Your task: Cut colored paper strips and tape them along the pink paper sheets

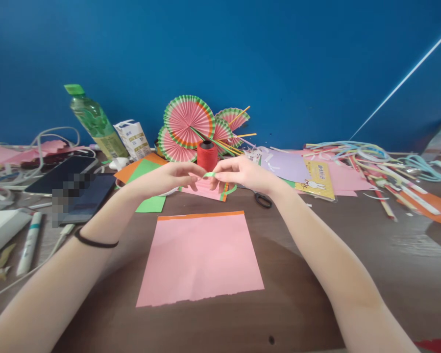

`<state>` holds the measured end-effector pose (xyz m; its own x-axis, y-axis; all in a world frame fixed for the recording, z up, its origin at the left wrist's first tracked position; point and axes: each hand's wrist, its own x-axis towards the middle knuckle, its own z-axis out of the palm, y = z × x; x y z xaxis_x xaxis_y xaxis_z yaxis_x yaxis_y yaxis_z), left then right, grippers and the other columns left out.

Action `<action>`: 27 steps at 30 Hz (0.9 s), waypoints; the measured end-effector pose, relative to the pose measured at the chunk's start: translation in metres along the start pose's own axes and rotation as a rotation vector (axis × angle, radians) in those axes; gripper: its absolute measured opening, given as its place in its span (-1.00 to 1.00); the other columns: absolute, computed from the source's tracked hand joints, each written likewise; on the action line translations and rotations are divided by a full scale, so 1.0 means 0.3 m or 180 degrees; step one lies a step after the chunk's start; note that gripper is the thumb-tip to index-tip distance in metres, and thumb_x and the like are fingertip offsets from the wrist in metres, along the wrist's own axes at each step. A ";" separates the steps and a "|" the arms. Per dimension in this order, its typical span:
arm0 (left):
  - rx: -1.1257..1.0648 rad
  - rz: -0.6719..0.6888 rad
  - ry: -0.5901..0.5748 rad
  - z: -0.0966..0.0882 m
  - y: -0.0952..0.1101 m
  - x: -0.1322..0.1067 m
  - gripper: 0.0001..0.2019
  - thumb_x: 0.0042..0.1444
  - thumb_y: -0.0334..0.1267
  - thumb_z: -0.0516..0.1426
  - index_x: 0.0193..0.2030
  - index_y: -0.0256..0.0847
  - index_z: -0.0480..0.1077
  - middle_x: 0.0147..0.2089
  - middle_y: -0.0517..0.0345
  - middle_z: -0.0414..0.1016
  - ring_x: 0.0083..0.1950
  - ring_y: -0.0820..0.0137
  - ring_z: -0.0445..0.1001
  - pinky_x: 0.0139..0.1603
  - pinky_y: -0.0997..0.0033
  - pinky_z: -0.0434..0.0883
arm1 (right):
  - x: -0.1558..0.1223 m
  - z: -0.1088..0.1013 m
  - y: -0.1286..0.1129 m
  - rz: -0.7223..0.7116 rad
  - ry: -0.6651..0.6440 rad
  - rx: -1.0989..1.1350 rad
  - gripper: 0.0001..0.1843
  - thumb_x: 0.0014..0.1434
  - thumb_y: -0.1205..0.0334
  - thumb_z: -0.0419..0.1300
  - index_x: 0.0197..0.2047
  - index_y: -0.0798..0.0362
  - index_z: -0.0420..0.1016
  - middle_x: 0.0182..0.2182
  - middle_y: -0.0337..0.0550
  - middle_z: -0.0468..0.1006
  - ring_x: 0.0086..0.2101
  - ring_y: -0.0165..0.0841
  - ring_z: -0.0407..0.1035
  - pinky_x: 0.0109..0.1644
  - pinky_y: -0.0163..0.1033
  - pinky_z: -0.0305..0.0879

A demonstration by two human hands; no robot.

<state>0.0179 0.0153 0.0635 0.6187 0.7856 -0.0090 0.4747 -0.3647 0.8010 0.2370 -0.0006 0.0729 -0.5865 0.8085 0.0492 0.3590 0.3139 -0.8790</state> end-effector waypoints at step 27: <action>0.0231 0.0096 -0.0153 0.004 0.053 -0.015 -0.85 -0.02 -0.22 0.04 -0.40 -0.22 0.37 -0.41 0.23 0.39 -0.37 0.49 0.33 -0.39 0.51 0.23 | 0.013 0.059 -0.007 0.0050 0.0035 -0.0248 -0.59 0.18 0.04 -0.06 -0.44 0.16 0.44 -0.66 -0.17 0.47 -0.52 -0.42 0.33 -0.36 -0.32 0.17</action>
<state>0.0234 0.0055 0.0756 0.6619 0.7494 -0.0156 0.4984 -0.4245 0.7560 0.2212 -0.0068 0.0665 -0.5725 0.8189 0.0412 0.4239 0.3386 -0.8400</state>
